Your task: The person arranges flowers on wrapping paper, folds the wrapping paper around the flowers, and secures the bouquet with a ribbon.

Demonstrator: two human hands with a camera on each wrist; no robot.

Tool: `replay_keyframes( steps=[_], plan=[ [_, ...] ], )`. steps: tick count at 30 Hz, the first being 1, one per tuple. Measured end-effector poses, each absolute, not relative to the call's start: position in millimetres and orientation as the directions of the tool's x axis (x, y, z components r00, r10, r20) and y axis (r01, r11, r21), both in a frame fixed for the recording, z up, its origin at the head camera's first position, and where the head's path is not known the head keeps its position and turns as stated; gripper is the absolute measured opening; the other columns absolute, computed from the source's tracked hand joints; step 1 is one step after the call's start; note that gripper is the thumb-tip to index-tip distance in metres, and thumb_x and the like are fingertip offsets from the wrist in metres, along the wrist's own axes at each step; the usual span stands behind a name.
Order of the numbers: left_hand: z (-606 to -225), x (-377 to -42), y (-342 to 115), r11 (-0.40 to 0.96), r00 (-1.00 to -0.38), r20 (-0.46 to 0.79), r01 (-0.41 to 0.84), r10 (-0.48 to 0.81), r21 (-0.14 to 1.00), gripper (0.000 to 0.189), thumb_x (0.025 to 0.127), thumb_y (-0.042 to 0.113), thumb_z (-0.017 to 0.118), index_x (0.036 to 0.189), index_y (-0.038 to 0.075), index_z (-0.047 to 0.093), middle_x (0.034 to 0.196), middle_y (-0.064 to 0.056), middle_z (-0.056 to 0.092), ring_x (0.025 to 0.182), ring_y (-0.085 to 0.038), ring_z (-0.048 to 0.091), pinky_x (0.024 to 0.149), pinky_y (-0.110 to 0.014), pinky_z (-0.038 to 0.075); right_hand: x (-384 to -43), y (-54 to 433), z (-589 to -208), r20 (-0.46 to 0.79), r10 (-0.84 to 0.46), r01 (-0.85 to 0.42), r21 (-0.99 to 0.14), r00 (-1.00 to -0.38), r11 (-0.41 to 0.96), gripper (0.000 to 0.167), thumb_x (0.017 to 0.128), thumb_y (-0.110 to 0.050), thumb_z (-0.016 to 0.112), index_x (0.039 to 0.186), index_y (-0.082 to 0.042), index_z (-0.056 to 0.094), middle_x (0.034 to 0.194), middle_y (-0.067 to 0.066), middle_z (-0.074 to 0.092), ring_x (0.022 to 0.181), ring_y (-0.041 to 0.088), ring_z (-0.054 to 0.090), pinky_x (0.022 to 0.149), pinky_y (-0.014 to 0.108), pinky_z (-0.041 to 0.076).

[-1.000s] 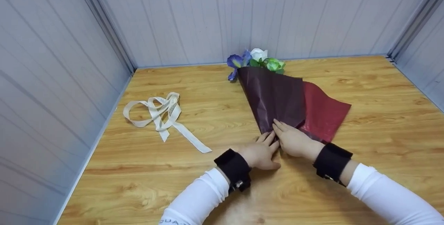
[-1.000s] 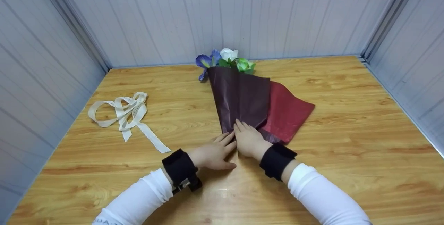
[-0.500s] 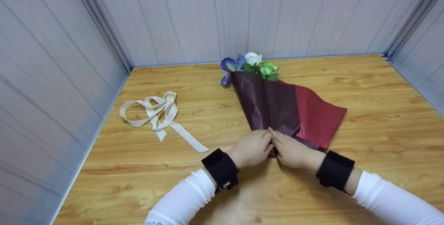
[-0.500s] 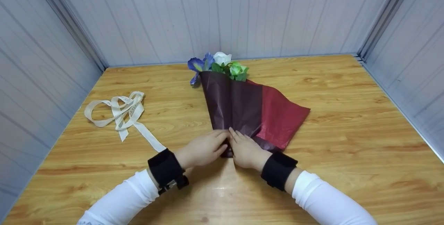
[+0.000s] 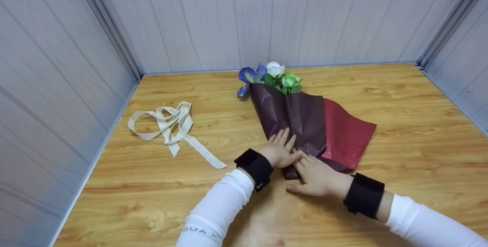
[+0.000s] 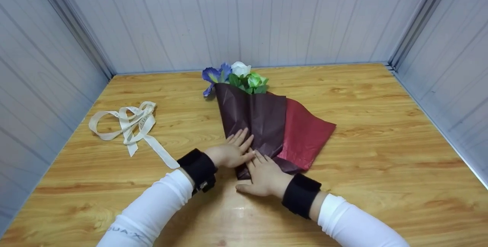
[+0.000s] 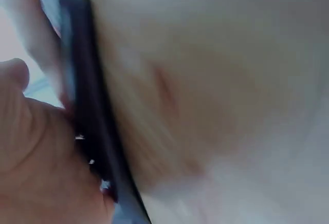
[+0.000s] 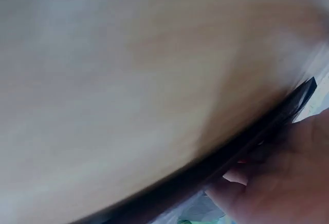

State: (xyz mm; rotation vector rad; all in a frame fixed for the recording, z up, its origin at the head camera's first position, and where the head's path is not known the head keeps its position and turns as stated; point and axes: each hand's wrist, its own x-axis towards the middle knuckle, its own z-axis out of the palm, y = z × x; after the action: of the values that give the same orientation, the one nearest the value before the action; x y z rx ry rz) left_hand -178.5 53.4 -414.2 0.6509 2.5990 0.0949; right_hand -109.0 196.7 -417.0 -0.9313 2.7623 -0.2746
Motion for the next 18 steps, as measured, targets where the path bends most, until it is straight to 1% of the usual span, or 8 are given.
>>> replay_keyframes(
  steps=[3,6,9,12,14,16,18],
  plan=[
    [-420,-192,54,0.903,-0.794,-0.433,0.396,0.427,0.164,0.068,0.098,0.059,0.018,0.152,0.025,-0.004,0.158,0.0,-0.019,0.145,-0.016,-0.015,0.118,-0.032,-0.003,-110,197,-416,-0.156,-0.621,-0.585,-0.222,-0.768,0.78,0.086,0.089,-0.056,0.051,0.14,0.011,0.034,0.145,0.035,0.028,0.138,0.047,0.024,0.11,0.054,0.025],
    [-426,-203,50,0.905,-0.791,-0.439,0.372,0.426,0.207,0.07,0.097,0.061,0.018,0.152,0.026,-0.006,0.157,-0.001,-0.023,0.145,-0.018,-0.018,0.118,-0.033,-0.004,-110,197,-416,-0.151,-0.64,-0.608,-0.212,-0.754,0.765,0.082,0.088,-0.056,0.052,0.143,0.004,0.036,0.145,0.036,0.028,0.138,0.048,0.023,0.11,0.055,0.025],
    [-429,-213,40,0.921,-0.811,-0.439,0.314,0.387,0.231,0.071,0.097,0.061,0.018,0.151,0.026,-0.01,0.157,-0.003,-0.023,0.144,-0.019,-0.018,0.118,-0.035,-0.005,-111,196,-415,-0.139,-0.657,-0.627,-0.21,-0.741,0.751,0.081,0.087,-0.057,0.053,0.145,-0.003,0.036,0.146,0.036,0.025,0.138,0.048,0.023,0.109,0.056,0.026],
    [-429,-216,28,0.947,-0.848,-0.428,0.24,0.312,0.213,0.073,0.097,0.061,0.02,0.152,0.023,-0.01,0.158,-0.004,-0.019,0.145,-0.019,-0.016,0.118,-0.035,-0.004,-111,196,-414,-0.136,-0.664,-0.632,-0.218,-0.735,0.744,0.082,0.086,-0.059,0.054,0.146,-0.006,0.036,0.148,0.035,0.023,0.137,0.048,0.024,0.109,0.056,0.026],
    [-427,-214,22,0.958,-0.861,-0.426,0.215,0.277,0.189,0.075,0.097,0.061,0.021,0.152,0.02,-0.009,0.159,-0.005,-0.016,0.146,-0.019,-0.014,0.118,-0.035,-0.003,-110,196,-414,-0.141,-0.667,-0.632,-0.226,-0.732,0.741,0.083,0.086,-0.06,0.054,0.145,-0.006,0.036,0.148,0.035,0.023,0.137,0.048,0.024,0.109,0.056,0.026],
    [-425,-209,19,0.96,-0.866,-0.421,0.213,0.271,0.18,0.078,0.096,0.061,0.023,0.152,0.017,-0.007,0.159,-0.007,-0.014,0.146,-0.019,-0.013,0.118,-0.035,-0.001,-109,196,-415,-0.149,-0.667,-0.63,-0.233,-0.73,0.741,0.084,0.085,-0.06,0.054,0.146,-0.005,0.036,0.149,0.034,0.022,0.137,0.048,0.024,0.109,0.056,0.025],
    [-422,-200,19,0.951,-0.857,-0.415,0.258,0.306,0.168,0.079,0.097,0.06,0.025,0.152,0.014,-0.007,0.159,-0.008,-0.014,0.146,-0.021,-0.013,0.118,-0.036,-0.002,-107,196,-415,-0.155,-0.668,-0.629,-0.237,-0.728,0.74,0.085,0.085,-0.061,0.054,0.146,-0.005,0.035,0.149,0.034,0.021,0.138,0.048,0.023,0.109,0.057,0.025]
  ],
)
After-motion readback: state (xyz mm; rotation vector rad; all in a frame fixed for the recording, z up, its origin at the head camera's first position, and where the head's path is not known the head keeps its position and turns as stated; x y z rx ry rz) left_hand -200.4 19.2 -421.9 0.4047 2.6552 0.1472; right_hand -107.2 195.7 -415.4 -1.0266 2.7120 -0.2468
